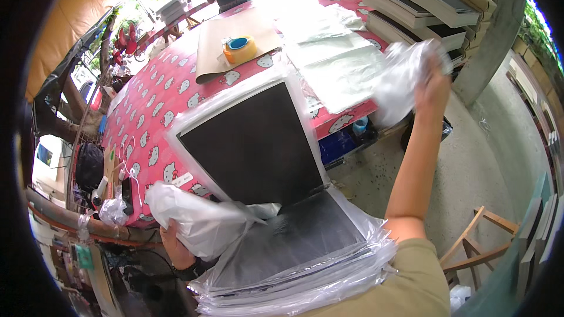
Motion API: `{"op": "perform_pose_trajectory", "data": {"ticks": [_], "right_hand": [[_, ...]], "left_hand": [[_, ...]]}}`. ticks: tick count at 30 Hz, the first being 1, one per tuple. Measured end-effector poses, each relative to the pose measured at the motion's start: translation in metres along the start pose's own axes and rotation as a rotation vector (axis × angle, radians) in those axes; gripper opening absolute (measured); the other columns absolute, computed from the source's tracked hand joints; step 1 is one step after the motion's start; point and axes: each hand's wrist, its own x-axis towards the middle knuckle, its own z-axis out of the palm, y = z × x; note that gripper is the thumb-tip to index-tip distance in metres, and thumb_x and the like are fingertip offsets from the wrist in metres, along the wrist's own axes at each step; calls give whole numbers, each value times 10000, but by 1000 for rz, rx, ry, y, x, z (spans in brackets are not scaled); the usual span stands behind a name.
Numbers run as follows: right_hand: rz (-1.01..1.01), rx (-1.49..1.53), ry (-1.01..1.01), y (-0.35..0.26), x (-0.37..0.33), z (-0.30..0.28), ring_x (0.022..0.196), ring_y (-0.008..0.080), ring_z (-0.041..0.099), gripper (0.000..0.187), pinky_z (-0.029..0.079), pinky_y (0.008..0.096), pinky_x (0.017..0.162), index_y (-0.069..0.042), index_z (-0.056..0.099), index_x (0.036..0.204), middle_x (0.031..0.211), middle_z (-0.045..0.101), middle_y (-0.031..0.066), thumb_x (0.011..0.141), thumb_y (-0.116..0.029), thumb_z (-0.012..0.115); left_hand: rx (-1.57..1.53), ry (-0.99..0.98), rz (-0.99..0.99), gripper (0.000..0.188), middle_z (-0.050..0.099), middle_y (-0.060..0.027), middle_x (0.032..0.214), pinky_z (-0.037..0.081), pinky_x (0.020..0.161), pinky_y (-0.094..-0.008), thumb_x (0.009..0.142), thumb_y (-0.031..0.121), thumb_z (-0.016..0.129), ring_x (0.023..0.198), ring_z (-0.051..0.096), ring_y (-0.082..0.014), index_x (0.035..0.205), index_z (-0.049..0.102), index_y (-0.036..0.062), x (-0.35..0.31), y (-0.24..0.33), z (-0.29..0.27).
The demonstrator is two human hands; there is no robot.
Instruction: The person places printed pictures into plastic sleeves and then inserts them into a stack of folders or books on a table.
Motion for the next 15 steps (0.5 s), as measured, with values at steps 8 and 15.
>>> {"op": "perform_pose_trajectory", "data": {"ticks": [8,15], "right_hand": [[-461,-2118,-606,138,65,35,928,329,532,298,401,447,830,-18,531,1046,960,540,266,763,-61,447],[-401,-993,-633,121,-59,83,708,151,608,155,458,249,649,-4,614,900,779,641,95,770,-66,557]], "left_hand": [[141,-53,20,345,577,-102,973,445,758,-298,756,97,607,853,567,-178,1054,496,-36,7,-5,18],[137,-123,-99,392,610,-76,875,425,716,-246,591,-12,573,770,575,-144,981,556,-49,19,15,49]]}}
